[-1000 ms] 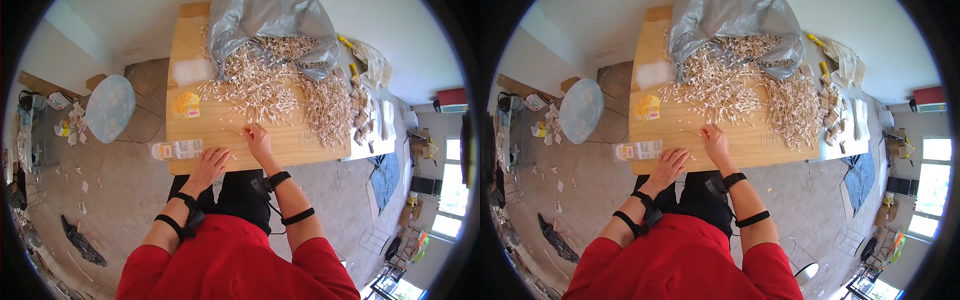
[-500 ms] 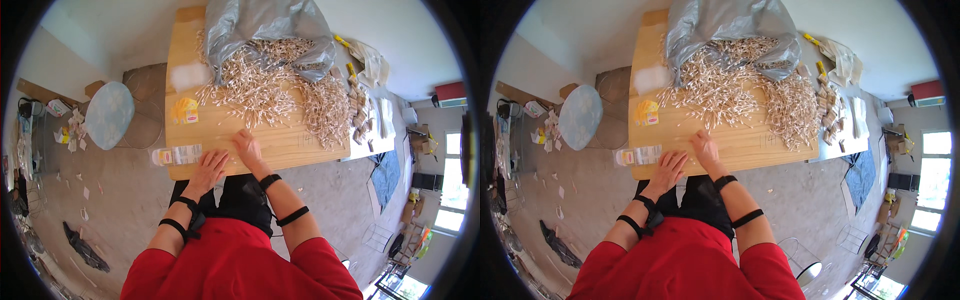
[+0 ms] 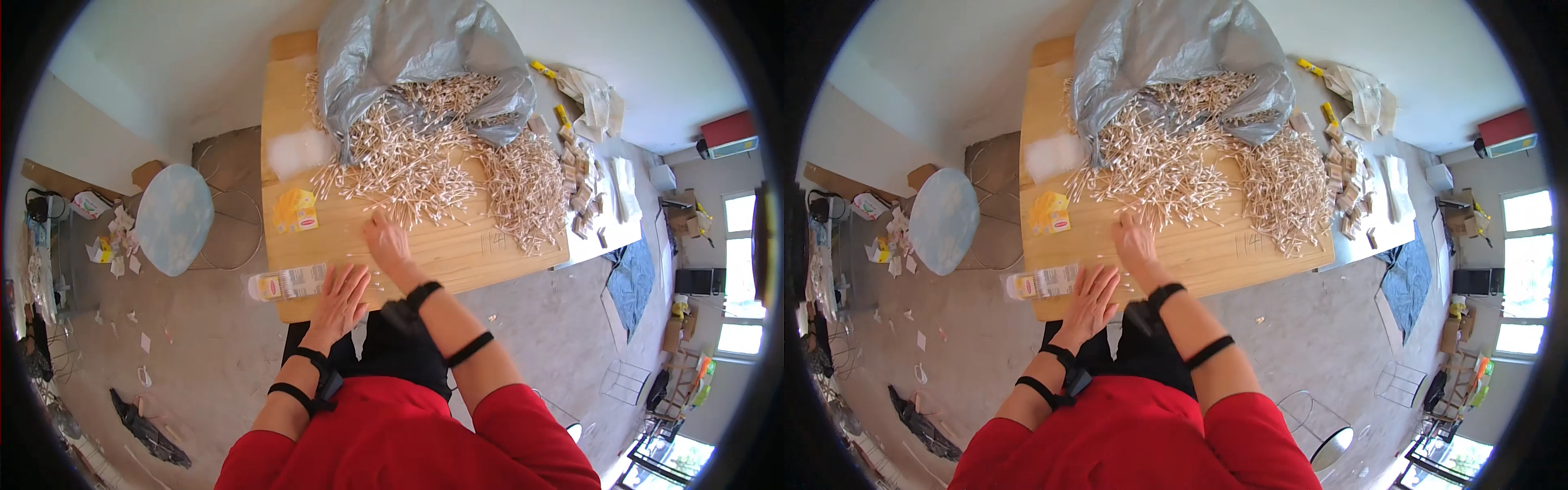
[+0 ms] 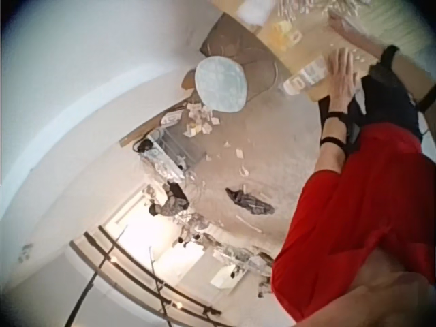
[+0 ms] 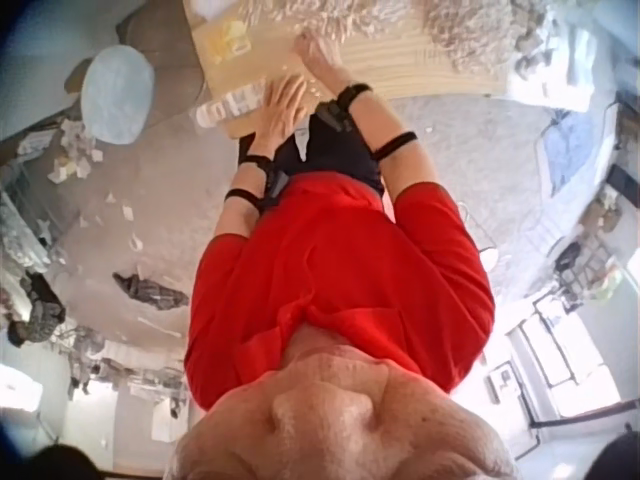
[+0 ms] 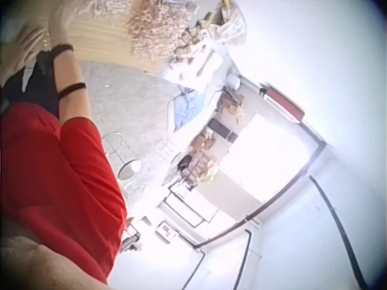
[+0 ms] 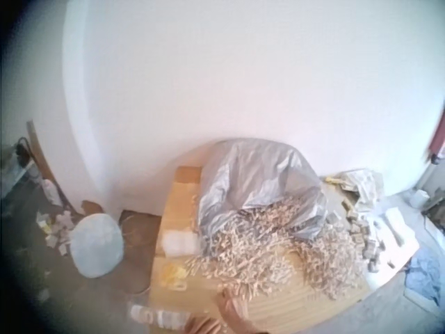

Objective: The recorder is sorting cotton swabs and placing them into clear plastic packaging.

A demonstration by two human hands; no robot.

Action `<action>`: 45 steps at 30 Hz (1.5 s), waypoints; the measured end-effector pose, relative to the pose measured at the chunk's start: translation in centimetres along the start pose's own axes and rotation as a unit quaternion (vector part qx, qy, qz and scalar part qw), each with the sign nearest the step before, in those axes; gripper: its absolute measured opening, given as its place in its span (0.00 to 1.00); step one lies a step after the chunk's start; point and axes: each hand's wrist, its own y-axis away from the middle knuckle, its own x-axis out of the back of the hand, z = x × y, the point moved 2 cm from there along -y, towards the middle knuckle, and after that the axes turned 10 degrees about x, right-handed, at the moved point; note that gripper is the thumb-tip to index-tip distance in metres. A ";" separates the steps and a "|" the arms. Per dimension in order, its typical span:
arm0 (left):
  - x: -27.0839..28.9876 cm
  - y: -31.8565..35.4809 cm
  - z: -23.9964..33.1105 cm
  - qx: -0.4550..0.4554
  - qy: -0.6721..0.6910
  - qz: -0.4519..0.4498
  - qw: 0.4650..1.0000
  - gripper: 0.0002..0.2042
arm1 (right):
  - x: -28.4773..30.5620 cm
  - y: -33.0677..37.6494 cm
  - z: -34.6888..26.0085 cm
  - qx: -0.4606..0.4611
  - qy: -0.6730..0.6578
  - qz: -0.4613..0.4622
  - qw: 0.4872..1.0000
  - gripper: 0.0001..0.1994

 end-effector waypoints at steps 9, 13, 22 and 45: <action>-0.1 0.4 -0.1 0.005 0.002 0.003 1.000 0.33 | 4.4 3.7 -0.7 -0.232 -0.120 0.079 0.962 0.07; 0.0 0.1 -0.2 0.002 0.012 0.007 1.000 0.33 | 4.1 0.1 0.8 -0.240 -0.048 0.061 0.968 0.09; -0.5 0.4 -0.5 0.001 0.011 0.011 1.000 0.33 | 3.7 4.3 -1.5 -0.167 -0.232 -0.026 0.958 0.07; 0.3 0.2 -0.4 0.013 0.069 0.034 0.997 0.35 | 4.9 9.8 -4.8 -0.093 -0.208 0.015 0.974 0.04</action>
